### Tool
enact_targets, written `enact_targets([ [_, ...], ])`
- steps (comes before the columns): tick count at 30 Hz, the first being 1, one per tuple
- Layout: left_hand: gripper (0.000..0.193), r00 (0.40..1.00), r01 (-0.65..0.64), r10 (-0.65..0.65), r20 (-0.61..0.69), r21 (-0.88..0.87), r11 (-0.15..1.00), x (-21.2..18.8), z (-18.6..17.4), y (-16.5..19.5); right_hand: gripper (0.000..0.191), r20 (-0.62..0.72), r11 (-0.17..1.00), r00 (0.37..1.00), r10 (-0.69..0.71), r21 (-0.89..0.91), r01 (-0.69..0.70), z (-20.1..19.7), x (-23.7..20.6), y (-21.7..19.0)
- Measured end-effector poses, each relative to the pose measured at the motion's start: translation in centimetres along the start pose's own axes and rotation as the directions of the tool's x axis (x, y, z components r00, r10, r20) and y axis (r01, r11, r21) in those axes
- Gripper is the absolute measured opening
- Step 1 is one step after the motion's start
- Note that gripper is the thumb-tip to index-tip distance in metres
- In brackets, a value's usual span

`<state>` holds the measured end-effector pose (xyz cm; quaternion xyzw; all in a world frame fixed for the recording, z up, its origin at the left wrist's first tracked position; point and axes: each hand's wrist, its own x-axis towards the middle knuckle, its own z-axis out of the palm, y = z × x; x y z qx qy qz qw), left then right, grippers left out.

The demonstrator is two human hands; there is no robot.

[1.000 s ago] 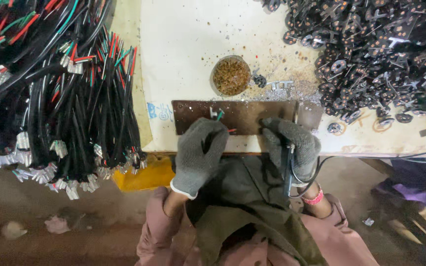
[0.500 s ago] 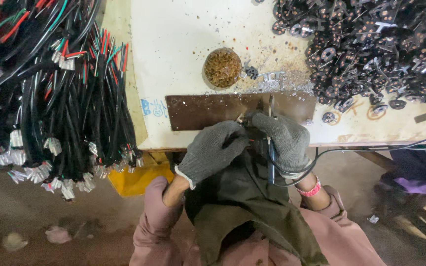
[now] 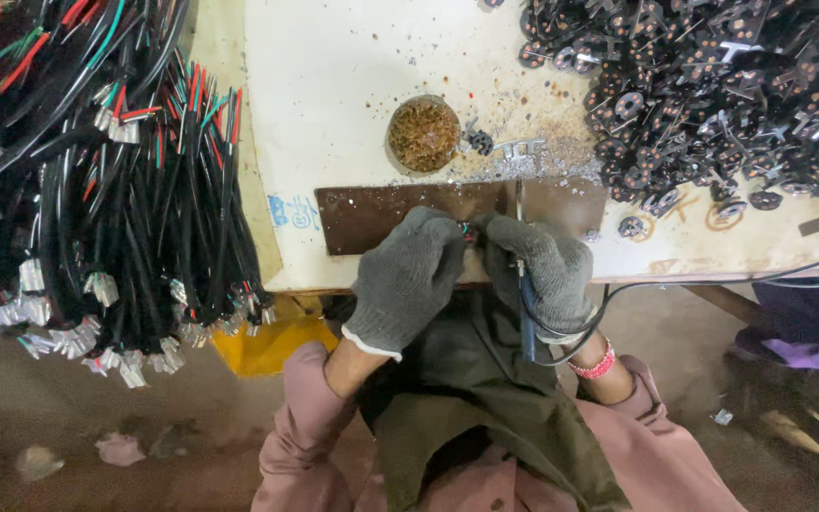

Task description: The person solders the ends of red and green wires onto small plug terminals at a workbench. They hold a wire end against a terminal with one hand, apply a soldering iron with the other, feed solder, then set the finished cable aside and pick up the next one, repeating the cycle.

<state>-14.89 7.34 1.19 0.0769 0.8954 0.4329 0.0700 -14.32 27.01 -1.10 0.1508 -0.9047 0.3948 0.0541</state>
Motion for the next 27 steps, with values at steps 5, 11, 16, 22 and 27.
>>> enact_targets([
  [5,0.017,0.999,0.006,-0.005,-0.033,0.032,0.999,0.0,0.7,0.0,0.035,0.154,0.99,0.981,0.12,-0.096,-0.106,-0.4,0.3,0.1],
  [11,0.023,0.992,-0.081,0.086,-0.089,0.06,0.995,0.2,1.4,-0.9,0.036,0.07,0.994,0.996,0.053,0.095,-0.059,0.0,0.4,0.2],
  [16,0.021,0.988,-0.098,0.103,-0.113,0.05,0.994,0.3,1.3,-1.2,0.044,0.077,0.997,0.997,0.021,0.066,-0.026,0.0,0.5,0.3],
  [22,0.017,0.996,-0.054,0.055,-0.069,0.012,0.998,0.6,0.8,-0.9,0.045,0.048,0.999,0.999,-0.007,0.039,0.005,0.1,0.5,0.2],
  [27,0.018,0.998,-0.042,0.044,-0.047,0.036,0.998,0.9,0.7,-0.5,0.045,0.09,0.961,0.994,0.064,0.262,-0.085,-0.5,0.6,0.3],
])
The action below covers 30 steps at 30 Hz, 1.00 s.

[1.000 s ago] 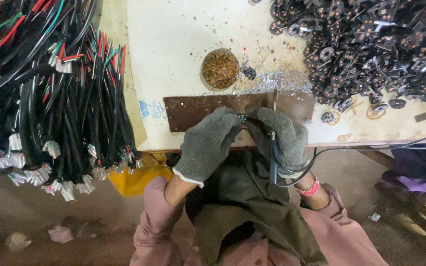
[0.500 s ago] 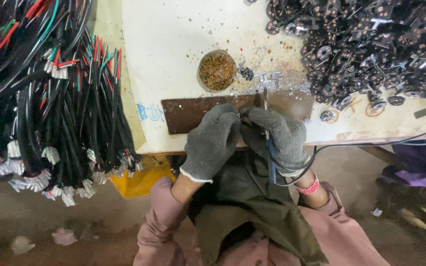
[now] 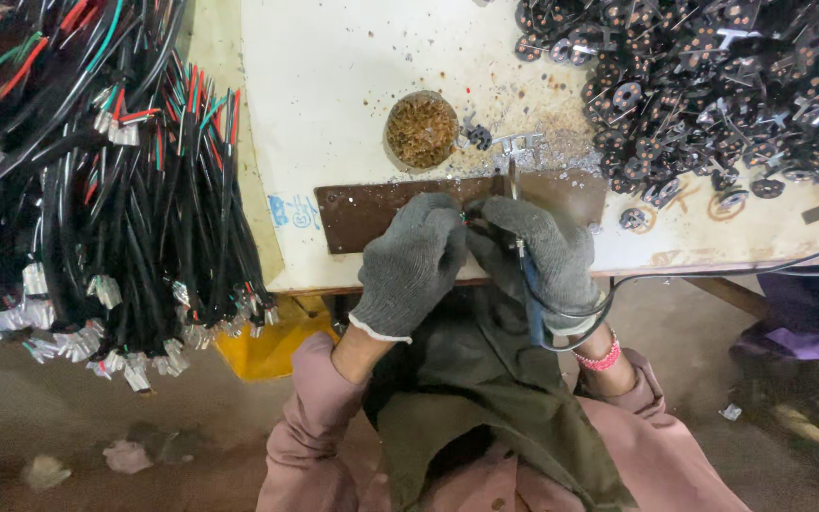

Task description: The person solders the ends of red and green wires onto small plug terminals at a workbench. They hold a wire end against a terminal with one hand, apply a soldering iron with the other, feed solder, then set the finished cable aside and pick up the next one, repeating the cycle.

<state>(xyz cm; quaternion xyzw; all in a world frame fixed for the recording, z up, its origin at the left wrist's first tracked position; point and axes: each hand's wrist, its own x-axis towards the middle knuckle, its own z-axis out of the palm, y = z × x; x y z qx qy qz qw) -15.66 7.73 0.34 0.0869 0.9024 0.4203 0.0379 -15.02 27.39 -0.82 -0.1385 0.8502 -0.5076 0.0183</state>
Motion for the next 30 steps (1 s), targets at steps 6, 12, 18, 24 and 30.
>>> enact_targets([
  [6,0.022,0.999,-0.027,0.025,-0.041,-0.046,0.999,0.2,-0.3,-0.3,0.044,-0.136,0.998,0.99,-0.024,-0.061,0.016,-1.2,-2.8,-0.6],
  [12,0.021,1.0,-0.012,0.012,-0.01,-0.017,1.0,0.3,0.0,-0.8,0.042,-0.049,0.979,0.993,-0.111,-0.175,0.101,0.0,-4.1,1.5],
  [18,0.023,1.0,-0.013,0.013,0.004,-0.026,1.0,0.4,0.0,-1.0,0.04,-0.023,0.972,0.991,-0.134,-0.195,0.127,0.2,-4.1,1.9],
  [24,0.023,0.999,-0.005,0.003,-0.052,-0.035,0.999,-0.1,0.7,-1.0,0.038,-0.03,0.967,0.986,-0.163,-0.203,0.154,0.1,-4.4,2.0],
  [30,0.019,0.996,-0.007,0.006,-0.088,-0.016,1.0,-0.6,1.3,-1.1,0.036,-0.036,0.966,0.984,-0.173,-0.201,0.163,0.1,-4.7,2.3],
])
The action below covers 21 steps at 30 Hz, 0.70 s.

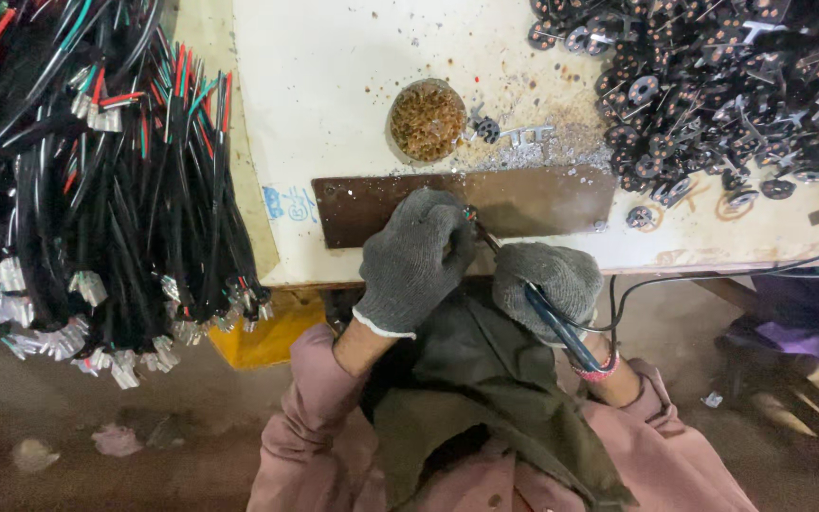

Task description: The person solders the ends of red and green wires onto small plug terminals at a workbench. They hold a wire end against a terminal with one hand, apply a soldering iron with the other, feed solder, then set the finished cable aside and pick up the next one, repeating the cycle.

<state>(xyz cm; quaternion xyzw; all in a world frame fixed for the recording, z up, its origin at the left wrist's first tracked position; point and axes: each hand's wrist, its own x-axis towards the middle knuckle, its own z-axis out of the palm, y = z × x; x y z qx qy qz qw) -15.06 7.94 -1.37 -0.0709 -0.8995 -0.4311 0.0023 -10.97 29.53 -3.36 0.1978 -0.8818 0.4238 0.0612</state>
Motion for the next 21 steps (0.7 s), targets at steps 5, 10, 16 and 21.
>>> enact_targets([
  [5,0.017,1.0,-0.013,0.013,-0.003,-0.01,1.0,0.26,-0.43,0.52,0.035,-0.008,1.0,1.0,-0.012,-0.006,0.012,-0.17,0.15,-0.24],
  [10,0.019,0.997,0.038,-0.036,0.067,-0.035,0.999,0.5,-0.73,0.52,0.033,-0.008,1.0,1.0,-0.02,-0.009,0.02,-0.22,0.14,-0.26],
  [16,0.02,1.0,-0.023,0.022,-0.019,-0.057,0.998,0.5,-0.4,0.24,0.032,0.007,1.0,1.0,-0.028,-0.011,0.028,-0.27,0.04,0.08],
  [21,0.018,1.0,-0.013,0.013,-0.001,-0.007,1.0,0.57,-0.15,0.07,0.03,0.01,1.0,1.0,-0.019,-0.007,0.019,-0.05,-0.05,0.26],
])
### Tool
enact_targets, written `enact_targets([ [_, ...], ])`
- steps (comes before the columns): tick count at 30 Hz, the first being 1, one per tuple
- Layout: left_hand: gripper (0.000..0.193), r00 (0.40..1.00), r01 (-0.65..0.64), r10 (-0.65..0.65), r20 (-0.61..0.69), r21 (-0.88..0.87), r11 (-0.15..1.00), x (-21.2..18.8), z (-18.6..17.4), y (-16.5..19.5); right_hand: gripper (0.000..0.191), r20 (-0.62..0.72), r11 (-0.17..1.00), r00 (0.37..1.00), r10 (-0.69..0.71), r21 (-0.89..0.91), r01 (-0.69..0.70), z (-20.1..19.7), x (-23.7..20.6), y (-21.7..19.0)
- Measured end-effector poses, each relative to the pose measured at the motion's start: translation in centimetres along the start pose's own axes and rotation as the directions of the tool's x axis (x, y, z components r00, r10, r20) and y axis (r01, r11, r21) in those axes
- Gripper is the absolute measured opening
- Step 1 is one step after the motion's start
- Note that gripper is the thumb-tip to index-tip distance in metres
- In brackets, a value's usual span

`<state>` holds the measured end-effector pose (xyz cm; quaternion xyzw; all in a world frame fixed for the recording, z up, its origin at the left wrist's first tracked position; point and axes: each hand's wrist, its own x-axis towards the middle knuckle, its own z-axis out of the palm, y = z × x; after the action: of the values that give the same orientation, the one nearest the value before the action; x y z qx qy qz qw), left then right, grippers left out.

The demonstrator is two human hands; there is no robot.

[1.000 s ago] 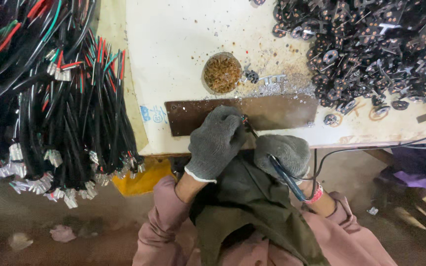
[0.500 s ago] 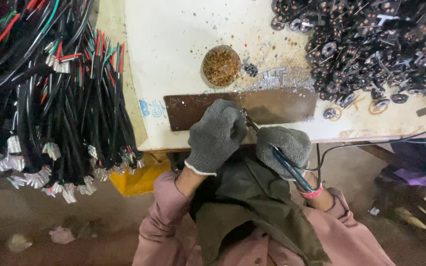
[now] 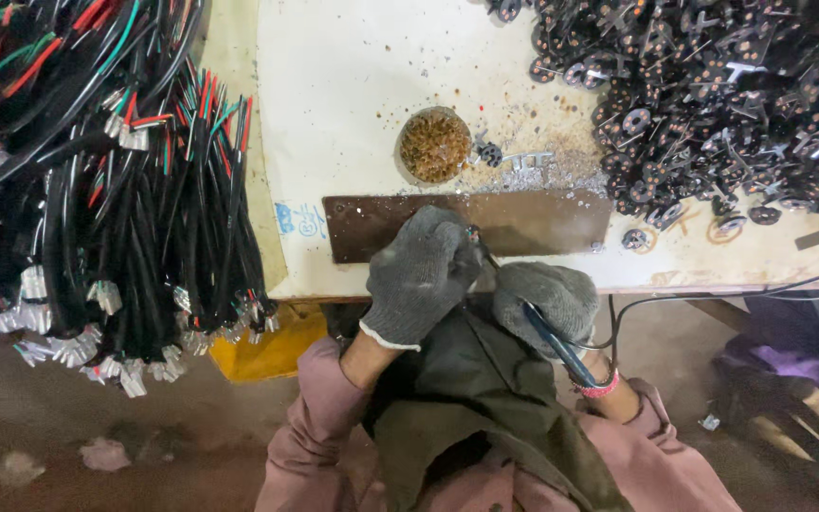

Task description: The person solders the ends of red and green wires onto small plug terminals at a workbench. They hold a wire end against a terminal with one hand, apply a soldering iron with the other, feed solder, then set the finished cable aside and pick up the next one, repeating the cycle.

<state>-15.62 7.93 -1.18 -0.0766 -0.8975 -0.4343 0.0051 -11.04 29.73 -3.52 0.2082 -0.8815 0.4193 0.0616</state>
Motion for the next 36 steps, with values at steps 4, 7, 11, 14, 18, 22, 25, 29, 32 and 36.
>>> enact_targets([
  [4,0.021,1.0,-0.002,0.002,-0.026,0.022,1.0,-0.1,0.1,-0.2,0.029,0.011,0.998,0.999,-0.037,-0.048,0.038,0.3,0.2,0.3],
  [7,0.025,1.0,0.009,-0.009,-0.008,0.029,1.0,0.1,0.1,-0.2,0.031,-0.065,0.999,0.998,-0.026,0.029,0.028,0.4,0.5,0.4],
  [11,0.022,1.0,0.02,-0.019,-0.014,0.021,1.0,0.5,-0.3,-0.1,0.031,0.035,1.0,0.999,-0.012,0.01,0.012,0.2,1.1,0.3],
  [14,0.025,1.0,0.001,-0.001,-0.008,-0.01,1.0,0.6,-0.7,-0.1,0.031,0.033,1.0,0.999,0.01,0.008,-0.011,0.2,1.3,0.0],
  [18,0.022,1.0,0.004,-0.004,-0.003,0.012,1.0,0.1,-0.5,-0.4,0.03,0.023,1.0,1.0,0.004,0.01,-0.005,0.2,1.1,-0.1],
  [22,0.023,1.0,0.019,-0.02,0.01,0.04,0.999,-0.7,0.0,-0.7,0.03,0.018,1.0,1.0,-0.006,0.017,0.006,0.3,0.9,0.1],
  [25,0.032,0.999,-0.021,0.022,-0.026,0.034,0.999,-0.8,0.2,-0.8,0.03,0.015,1.0,1.0,-0.005,0.019,0.005,0.3,0.9,0.1],
  [29,0.028,1.0,0.015,-0.015,0.016,0.01,1.0,-0.4,0.1,-0.6,0.03,0.025,1.0,1.0,0.01,0.023,-0.011,0.3,1.1,0.1],
  [32,0.028,0.999,0.027,-0.026,0.028,-0.013,1.0,0.0,-0.2,-0.3,0.029,0.029,0.999,0.999,0.021,0.026,-0.022,0.2,1.2,0.1],
  [36,0.023,0.999,0.031,-0.031,0.029,-0.017,0.999,0.5,-0.3,0.0,0.029,0.03,0.999,0.999,0.035,0.034,-0.036,0.1,1.1,0.3],
])
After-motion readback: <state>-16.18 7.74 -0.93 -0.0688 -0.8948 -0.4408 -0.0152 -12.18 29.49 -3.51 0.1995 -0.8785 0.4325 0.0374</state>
